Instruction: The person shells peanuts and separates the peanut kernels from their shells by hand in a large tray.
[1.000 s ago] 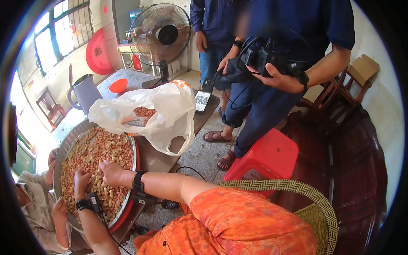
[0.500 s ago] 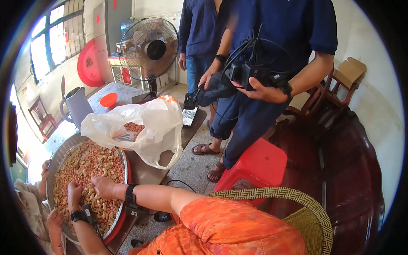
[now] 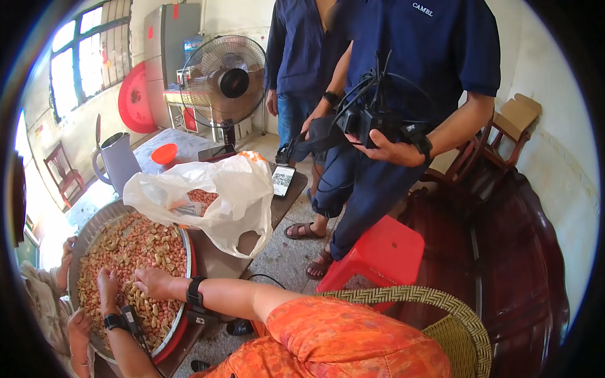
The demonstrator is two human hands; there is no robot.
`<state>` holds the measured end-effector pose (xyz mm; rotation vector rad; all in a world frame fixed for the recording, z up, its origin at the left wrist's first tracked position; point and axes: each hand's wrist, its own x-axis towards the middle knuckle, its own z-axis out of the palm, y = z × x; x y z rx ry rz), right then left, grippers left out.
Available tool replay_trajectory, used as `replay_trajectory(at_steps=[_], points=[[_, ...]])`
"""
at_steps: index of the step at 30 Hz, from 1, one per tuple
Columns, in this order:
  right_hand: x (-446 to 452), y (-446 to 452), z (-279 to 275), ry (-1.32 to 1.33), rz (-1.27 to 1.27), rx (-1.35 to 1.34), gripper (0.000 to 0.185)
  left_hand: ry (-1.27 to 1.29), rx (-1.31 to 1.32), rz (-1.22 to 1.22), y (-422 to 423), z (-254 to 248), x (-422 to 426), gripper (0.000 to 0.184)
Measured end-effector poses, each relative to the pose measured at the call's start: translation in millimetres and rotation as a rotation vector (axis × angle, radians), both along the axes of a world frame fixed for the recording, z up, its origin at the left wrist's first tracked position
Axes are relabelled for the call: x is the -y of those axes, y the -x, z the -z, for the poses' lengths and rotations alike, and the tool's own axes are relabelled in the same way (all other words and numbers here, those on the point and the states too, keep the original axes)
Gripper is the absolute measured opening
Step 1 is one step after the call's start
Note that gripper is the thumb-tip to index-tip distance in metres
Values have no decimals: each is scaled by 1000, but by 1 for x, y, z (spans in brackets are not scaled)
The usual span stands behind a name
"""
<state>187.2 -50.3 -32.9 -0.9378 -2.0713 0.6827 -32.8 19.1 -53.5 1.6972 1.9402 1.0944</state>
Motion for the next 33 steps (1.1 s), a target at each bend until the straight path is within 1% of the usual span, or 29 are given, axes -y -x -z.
replay_trajectory(at_steps=[2, 5, 6, 7, 9, 10, 13, 14, 15, 17, 19, 21, 22, 23, 24, 25, 26, 27, 28, 30, 32, 33], points=[[1, -2, 0, -28, -11, 21, 17, 1, -65, 1, 0, 1, 0, 19], [0, 0, 4, -74, 15, 4, 16, -42, -87, 2, 1, 6, -1, 23], [1, 0, 2, -49, 20, -17, 13, 3, -102, -11, -5, -4, 6, 24], [1, 0, 0, -72, -1, 2, 13, -18, -82, -31, -8, -10, 10, 24], [0, -1, 2, -106, 45, -61, 9, -42, -258, -10, -13, -17, 16, 24], [-5, 1, 8, -100, 40, -77, 9, -56, -245, -24, -14, -19, 17, 24], [-8, 0, 8, -84, 16, -63, 10, -68, -207, -52, -15, -19, 19, 14], [-7, 0, 7, -61, 4, -63, 10, -140, -228, -37, -15, -18, 19, 9], [-6, 0, 5, -69, -6, -54, 10, -147, -219, -47, -15, -19, 20, 9], [-5, -1, 4, -65, 7, -56, 10, -71, -169, -56, -17, -21, 21, 8], [-4, -2, 4, -74, 0, -16, 10, -87, -147, -66, -11, -10, 13, 8], [2, -1, -2, -11, -24, 106, 9, -97, -133, -72, -10, -6, 9, 8], [4, -3, -6, 84, -48, 222, 23, -56, -141, 0, -9, -5, 9, 9], [9, -3, -9, 83, -51, 220, 23, -15, -148, 73, -9, -6, 10, 11], [12, -4, -12, 33, -78, 291, 28, 114, -93, 90, -14, -16, 17, 17], [13, -3, -13, -19, -103, 363, 34, 113, -94, 89, -21, -27, 25, 17], [13, -4, -15, -28, -131, 395, 40, 232, -110, 126, -34, -50, 38, 18], [14, -4, -16, -29, -132, 394, 40, 351, -125, 162, -41, -61, 45, 19], [15, -6, -16, -26, -184, 412, 37, 319, -176, 234, -33, -38, 28, 17], [14, -5, -14, -20, -238, 429, 34, 296, -204, 278, -36, -38, 27, 16], [6, -2, -2, -83, -277, 325, 23, 273, -229, 322, -37, -37, 27, 15], [3, -1, 3, -82, -278, 325, 23, 263, -200, 307, -37, -37, 26, 14]])
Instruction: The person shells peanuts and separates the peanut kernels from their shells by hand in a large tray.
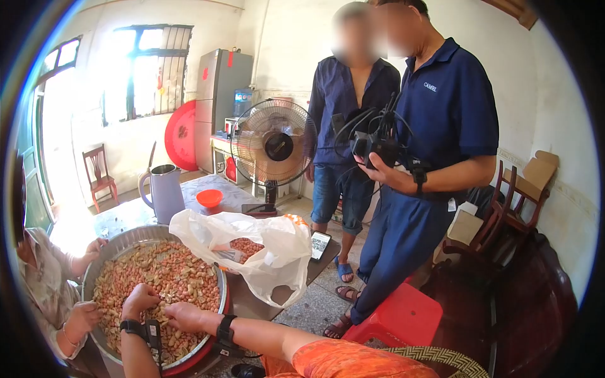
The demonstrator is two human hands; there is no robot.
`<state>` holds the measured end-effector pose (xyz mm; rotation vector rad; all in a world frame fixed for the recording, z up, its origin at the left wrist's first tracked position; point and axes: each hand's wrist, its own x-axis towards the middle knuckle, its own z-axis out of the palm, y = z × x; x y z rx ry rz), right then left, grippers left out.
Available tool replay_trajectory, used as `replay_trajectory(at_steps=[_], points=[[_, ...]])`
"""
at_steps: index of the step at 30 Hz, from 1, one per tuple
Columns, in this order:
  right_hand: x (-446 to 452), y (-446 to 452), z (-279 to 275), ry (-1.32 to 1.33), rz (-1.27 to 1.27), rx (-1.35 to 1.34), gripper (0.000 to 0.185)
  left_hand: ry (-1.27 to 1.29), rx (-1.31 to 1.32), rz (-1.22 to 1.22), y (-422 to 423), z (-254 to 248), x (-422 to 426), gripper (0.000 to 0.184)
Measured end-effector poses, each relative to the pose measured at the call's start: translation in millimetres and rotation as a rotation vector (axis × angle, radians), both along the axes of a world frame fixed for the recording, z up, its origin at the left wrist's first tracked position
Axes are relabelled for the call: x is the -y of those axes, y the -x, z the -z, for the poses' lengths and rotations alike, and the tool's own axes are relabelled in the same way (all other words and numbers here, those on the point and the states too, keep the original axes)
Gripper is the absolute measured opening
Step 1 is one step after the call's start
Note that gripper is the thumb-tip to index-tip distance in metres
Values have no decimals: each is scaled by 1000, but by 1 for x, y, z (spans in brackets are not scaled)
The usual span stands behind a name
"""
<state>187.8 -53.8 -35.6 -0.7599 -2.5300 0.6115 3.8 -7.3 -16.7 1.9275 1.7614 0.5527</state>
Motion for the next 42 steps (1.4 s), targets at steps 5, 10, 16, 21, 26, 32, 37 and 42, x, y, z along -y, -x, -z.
replay_trajectory(at_steps=[5, 10, 16, 21, 26, 32, 37, 42], points=[[-6, 3, 11, 31, 64, -86, 14, -123, 63, -18, 10, 11, -6, 13], [-3, 1, 1, 86, 105, -36, 15, -138, 19, -70, 3, 1, -3, 15], [11, 0, -5, 27, 46, 5, 28, -43, -19, 111, -10, 2, -1, 20], [17, 4, -12, -37, -51, 70, 30, -69, -117, 156, -23, -3, 1, 12], [3, 6, 3, 10, -101, -20, 21, -111, -62, 99, -9, 1, -3, 15], [-7, 6, 15, -153, 113, -226, 23, -256, -10, -117, -5, -2, -4, 14], [-12, 0, 9, -148, 190, -279, 24, -278, 98, -138, -9, -21, 5, 15], [-10, 1, 6, 8, 245, -269, 20, -538, 148, -181, -3, -10, -12, 18]])
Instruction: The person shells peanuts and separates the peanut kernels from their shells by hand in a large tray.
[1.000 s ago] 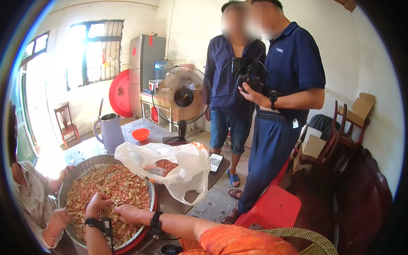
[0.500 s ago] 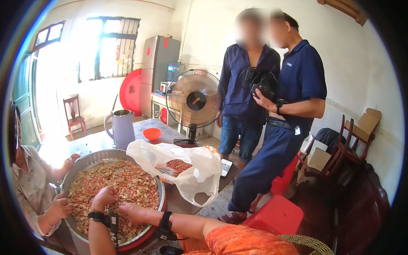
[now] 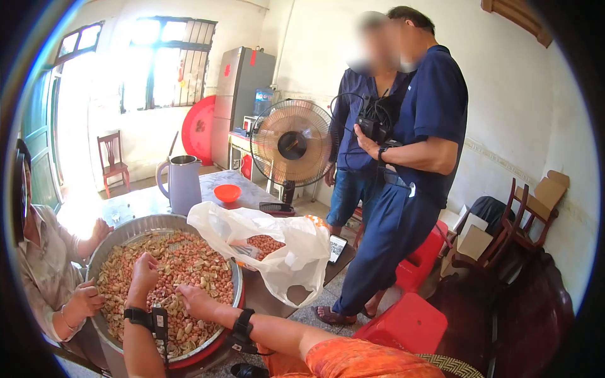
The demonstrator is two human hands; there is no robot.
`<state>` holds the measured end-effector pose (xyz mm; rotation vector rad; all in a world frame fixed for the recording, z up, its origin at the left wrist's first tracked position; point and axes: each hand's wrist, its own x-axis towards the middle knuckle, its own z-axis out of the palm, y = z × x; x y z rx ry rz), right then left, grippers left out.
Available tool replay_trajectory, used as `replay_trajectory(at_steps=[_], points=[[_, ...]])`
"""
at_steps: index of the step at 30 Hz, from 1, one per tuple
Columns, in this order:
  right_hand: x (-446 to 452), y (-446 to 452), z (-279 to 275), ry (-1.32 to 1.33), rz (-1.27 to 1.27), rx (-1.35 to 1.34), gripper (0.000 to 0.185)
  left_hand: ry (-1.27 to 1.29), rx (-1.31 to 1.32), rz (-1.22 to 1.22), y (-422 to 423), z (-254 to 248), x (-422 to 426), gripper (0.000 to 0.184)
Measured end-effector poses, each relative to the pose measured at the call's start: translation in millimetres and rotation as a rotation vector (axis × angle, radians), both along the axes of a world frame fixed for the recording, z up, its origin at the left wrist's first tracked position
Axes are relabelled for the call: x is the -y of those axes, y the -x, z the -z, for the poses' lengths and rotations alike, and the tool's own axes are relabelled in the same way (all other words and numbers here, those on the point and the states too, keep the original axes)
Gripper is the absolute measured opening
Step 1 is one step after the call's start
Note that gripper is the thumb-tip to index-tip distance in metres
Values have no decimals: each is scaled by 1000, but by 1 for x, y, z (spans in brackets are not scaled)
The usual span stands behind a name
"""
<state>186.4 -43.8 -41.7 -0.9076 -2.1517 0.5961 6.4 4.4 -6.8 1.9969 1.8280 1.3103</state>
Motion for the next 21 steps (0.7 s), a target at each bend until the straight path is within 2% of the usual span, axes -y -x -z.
replay_trajectory(at_steps=[4, 6, 7, 10, 12, 16, 21], points=[[-5, 1, 9, -1, -25, -84, 20, 99, -4, 10, -4, -7, 9, 19], [-6, 1, 7, -1, -21, -53, 17, 308, -12, -15, -5, -3, 10, 21], [-6, 1, 7, 2, -23, -57, 17, 311, -15, -18, -4, -2, 10, 21], [2, -1, -5, 59, 8, -58, 17, 459, -40, 116, -5, 0, 13, 23], [4, -1, -13, 92, 34, -195, 16, 526, -86, 261, -11, -3, 19, 20], [3, -3, -15, 181, 20, -231, 17, 403, -278, 274, -28, 6, 20, 15], [1, -3, -12, 186, 30, -192, 19, 425, -218, 248, -25, 6, 19, 15]])
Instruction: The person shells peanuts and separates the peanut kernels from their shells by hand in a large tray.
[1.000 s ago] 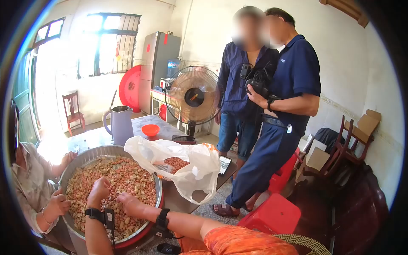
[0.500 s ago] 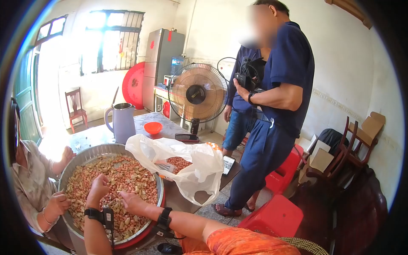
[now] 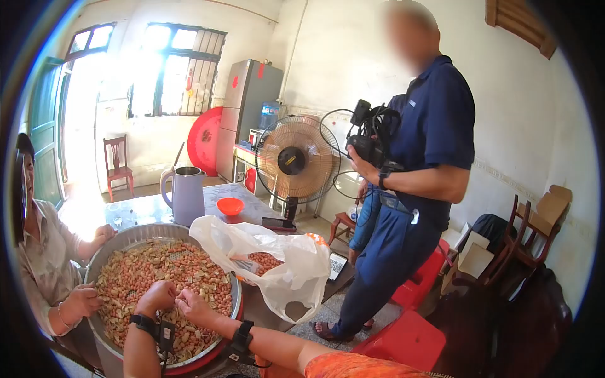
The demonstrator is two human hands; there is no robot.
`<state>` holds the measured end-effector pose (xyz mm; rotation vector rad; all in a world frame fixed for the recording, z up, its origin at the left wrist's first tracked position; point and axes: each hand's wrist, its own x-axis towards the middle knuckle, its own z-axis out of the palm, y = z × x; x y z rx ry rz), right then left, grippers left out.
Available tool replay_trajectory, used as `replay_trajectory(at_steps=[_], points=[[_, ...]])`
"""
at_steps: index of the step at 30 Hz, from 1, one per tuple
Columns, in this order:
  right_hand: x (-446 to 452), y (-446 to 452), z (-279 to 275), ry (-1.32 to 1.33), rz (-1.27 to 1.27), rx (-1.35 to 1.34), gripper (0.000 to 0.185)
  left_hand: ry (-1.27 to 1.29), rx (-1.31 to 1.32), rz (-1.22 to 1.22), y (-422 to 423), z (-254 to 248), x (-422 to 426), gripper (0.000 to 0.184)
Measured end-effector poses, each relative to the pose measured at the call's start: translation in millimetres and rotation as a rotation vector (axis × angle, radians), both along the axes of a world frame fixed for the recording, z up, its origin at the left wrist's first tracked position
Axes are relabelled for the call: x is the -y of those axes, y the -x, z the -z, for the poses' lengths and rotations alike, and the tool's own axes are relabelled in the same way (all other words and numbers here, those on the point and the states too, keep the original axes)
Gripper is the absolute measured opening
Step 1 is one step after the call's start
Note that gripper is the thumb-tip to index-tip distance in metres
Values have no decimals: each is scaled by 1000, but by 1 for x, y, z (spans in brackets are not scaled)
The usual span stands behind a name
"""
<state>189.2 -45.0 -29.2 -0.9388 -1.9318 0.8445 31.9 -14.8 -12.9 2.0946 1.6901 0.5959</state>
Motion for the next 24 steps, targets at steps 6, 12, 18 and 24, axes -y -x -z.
replay_trajectory(at_steps=[6, 12, 18, 24], points=[[-5, 1, 0, 190, -29, -50, 21, -91, 26, 5, 9, 1, -6, 13], [-9, -5, -1, 501, -99, -111, 16, -34, 46, -10, 8, -1, -6, 16], [-2, -3, -8, 504, -85, -185, 12, -135, 46, 12, 11, 6, -10, 13], [-26, -2, 25, 430, -151, -141, 24, -214, 30, -2, 16, 17, -18, 14]])
